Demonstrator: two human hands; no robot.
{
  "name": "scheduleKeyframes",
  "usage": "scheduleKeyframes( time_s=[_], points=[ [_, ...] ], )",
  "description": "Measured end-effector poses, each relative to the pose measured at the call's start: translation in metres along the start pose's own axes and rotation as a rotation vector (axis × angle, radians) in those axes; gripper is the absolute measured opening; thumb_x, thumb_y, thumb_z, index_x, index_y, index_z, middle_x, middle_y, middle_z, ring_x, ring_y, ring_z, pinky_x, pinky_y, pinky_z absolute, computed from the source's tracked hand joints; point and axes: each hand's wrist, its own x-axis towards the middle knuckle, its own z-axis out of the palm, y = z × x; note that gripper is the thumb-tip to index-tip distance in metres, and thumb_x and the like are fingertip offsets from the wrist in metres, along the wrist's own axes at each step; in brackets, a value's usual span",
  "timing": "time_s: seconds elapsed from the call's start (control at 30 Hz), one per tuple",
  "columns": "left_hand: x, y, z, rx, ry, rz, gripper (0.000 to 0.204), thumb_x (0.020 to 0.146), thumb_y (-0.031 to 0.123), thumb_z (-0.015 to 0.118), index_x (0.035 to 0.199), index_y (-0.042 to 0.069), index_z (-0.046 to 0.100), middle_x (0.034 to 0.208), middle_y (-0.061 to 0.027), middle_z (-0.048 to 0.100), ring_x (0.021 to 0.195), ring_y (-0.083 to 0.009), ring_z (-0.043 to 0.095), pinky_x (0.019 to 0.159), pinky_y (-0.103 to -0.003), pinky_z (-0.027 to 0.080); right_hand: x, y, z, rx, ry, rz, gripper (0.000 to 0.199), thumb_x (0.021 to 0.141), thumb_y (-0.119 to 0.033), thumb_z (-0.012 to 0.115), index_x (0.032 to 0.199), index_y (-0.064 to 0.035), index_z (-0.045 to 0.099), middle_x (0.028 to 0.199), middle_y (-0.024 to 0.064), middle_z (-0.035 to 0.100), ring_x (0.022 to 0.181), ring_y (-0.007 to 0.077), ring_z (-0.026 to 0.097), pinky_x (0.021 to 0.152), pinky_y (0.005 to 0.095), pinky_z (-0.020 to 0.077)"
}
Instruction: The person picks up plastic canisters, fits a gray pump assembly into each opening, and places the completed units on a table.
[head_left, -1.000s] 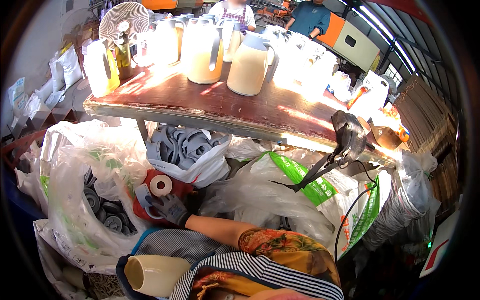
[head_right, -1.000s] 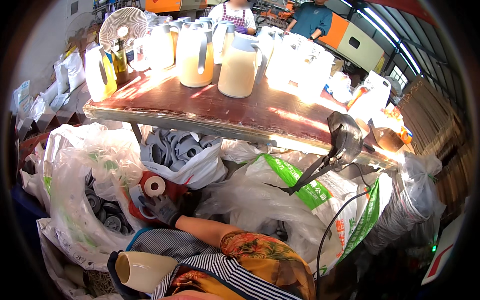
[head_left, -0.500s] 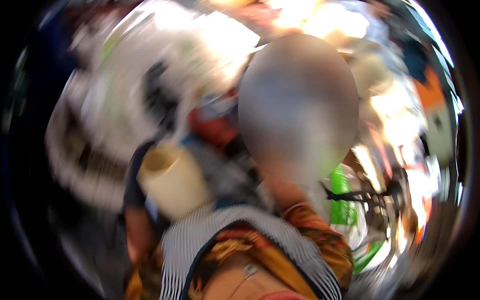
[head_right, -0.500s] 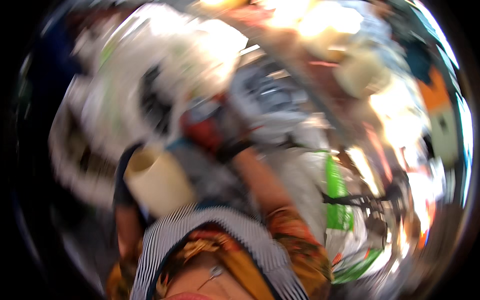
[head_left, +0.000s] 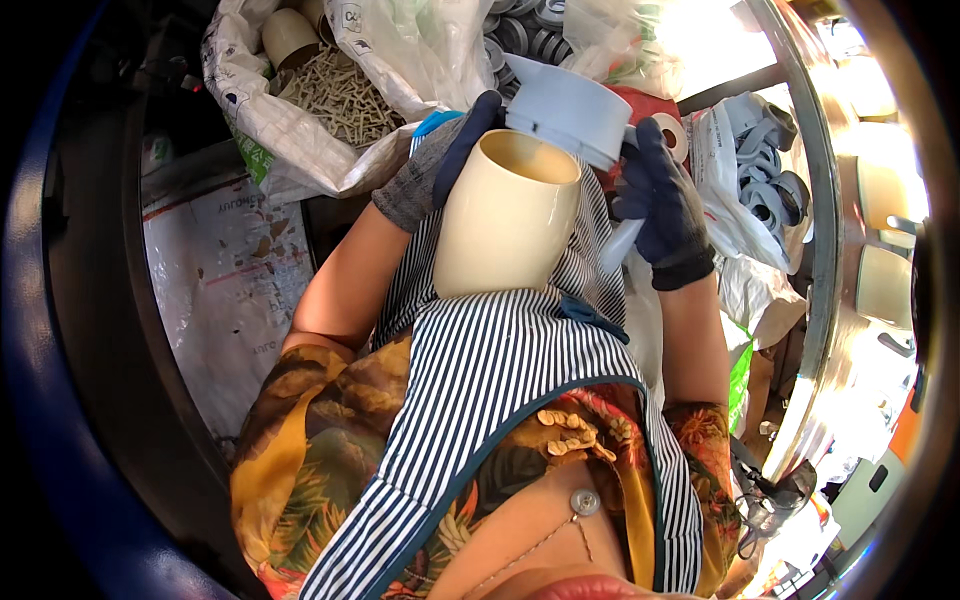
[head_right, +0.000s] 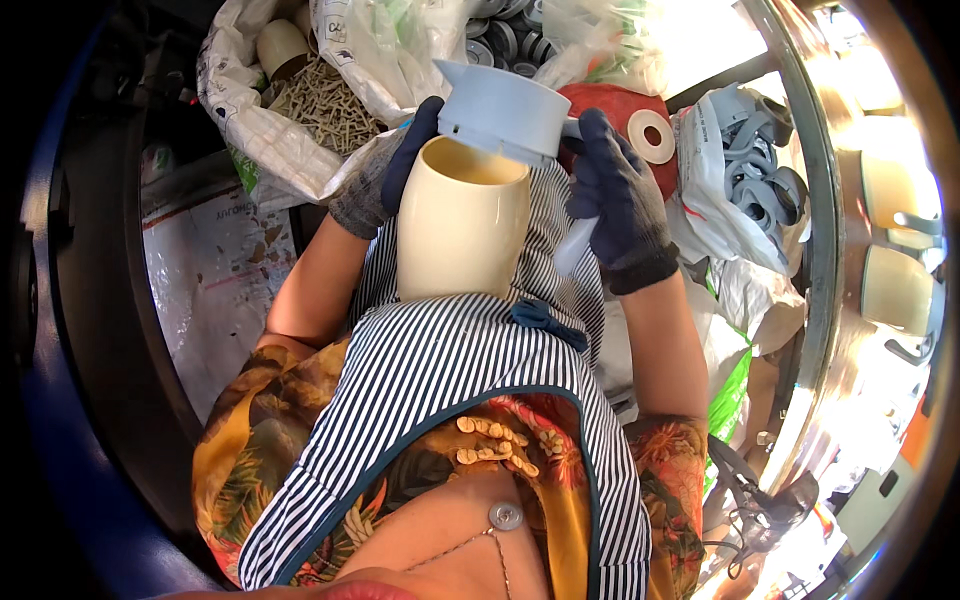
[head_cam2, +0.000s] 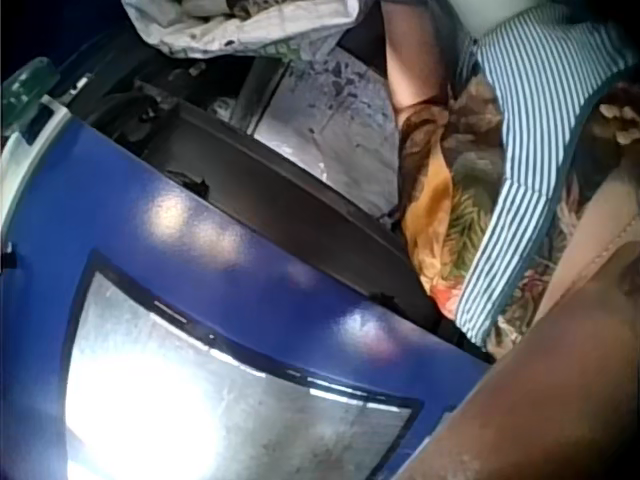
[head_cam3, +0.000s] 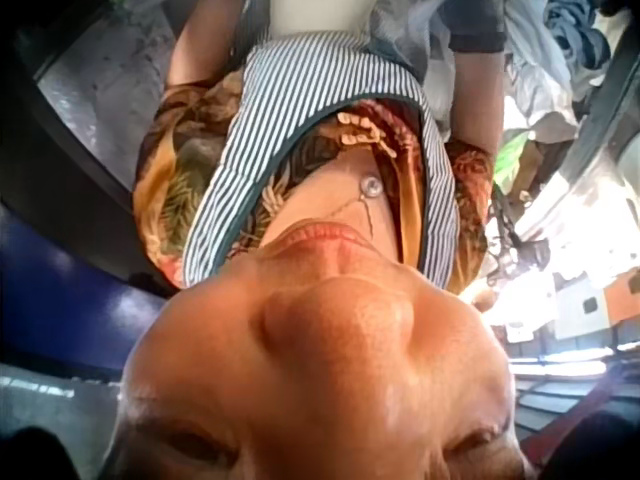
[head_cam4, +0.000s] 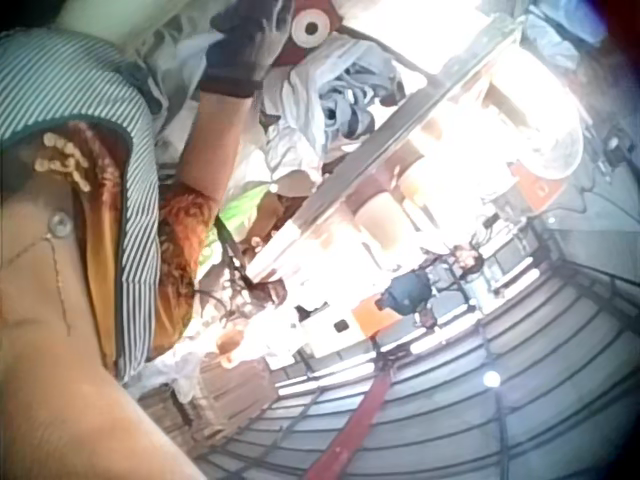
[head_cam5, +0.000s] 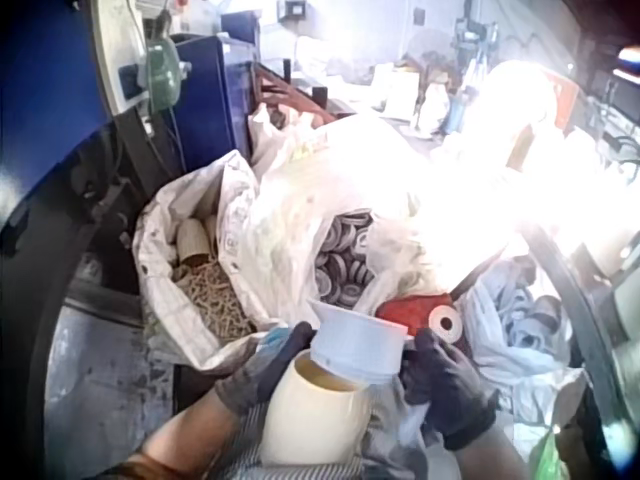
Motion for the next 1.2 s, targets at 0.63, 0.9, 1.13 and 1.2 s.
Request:
scheduleKeyframes(
  time_s=[0.63, 0.9, 1.13, 1.2],
  points=[
    [0.01, 0.019, -0.004, -0.481, -0.15, -0.114, 0.066, 0.094, 0.02, 0.059, 0.148, 0.005, 0.023, 0.136, -0.0156, 0.051, 0.124, -0.0241, 0.052, 0.104, -0.034, 0.043, 0.047, 0.028, -0.022, 0.055, 0.026, 0.128, 0.025, 0.092, -0.037, 0.065, 0.096, -0.0123, 0.065, 0.058, -0.0096, 0.037, 0.042, 0.0036, 0.029, 0.039, 0.0209, 0.0227],
    [-0.004, 0.032, -0.015, 0.183, -0.071, 0.074, 0.052, 0.096, 0.013, 0.053, 0.144, 0.001, 0.036, 0.13, -0.02, 0.056, 0.119, -0.0301, 0.056, 0.101, -0.039, 0.044, 0.046, 0.038, -0.012, -0.162, 0.126, -0.047, 0.027, 0.093, -0.035, 0.064, 0.095, -0.0084, 0.066, 0.059, -0.0089, 0.043, 0.043, 0.0025, 0.032, 0.038, 0.0211, 0.0232],
    [0.013, 0.016, -0.016, 0.184, -0.278, 0.092, 0.053, 0.089, 0.014, 0.055, 0.14, 0.008, 0.045, 0.131, -0.0248, 0.053, 0.115, -0.0388, 0.056, 0.098, -0.042, 0.045, 0.051, 0.062, -0.016, -0.191, 0.191, -0.17, 0.019, 0.095, -0.027, 0.062, 0.097, -0.0077, 0.063, 0.064, -0.0068, 0.047, 0.045, 0.0014, 0.037, 0.039, 0.0185, 0.028],
    [0.011, 0.013, -0.014, 0.409, -0.262, 0.252, 0.053, 0.086, 0.016, 0.057, 0.138, 0.011, 0.049, 0.13, -0.026, 0.053, 0.114, -0.0411, 0.056, 0.097, -0.043, 0.046, 0.052, 0.064, -0.02, -0.173, 0.191, -0.179, 0.015, 0.095, -0.022, 0.061, 0.101, -0.0085, 0.06, 0.065, -0.007, 0.047, 0.047, 0.001, 0.039, 0.039, 0.0181, 0.0302]
  ],
)
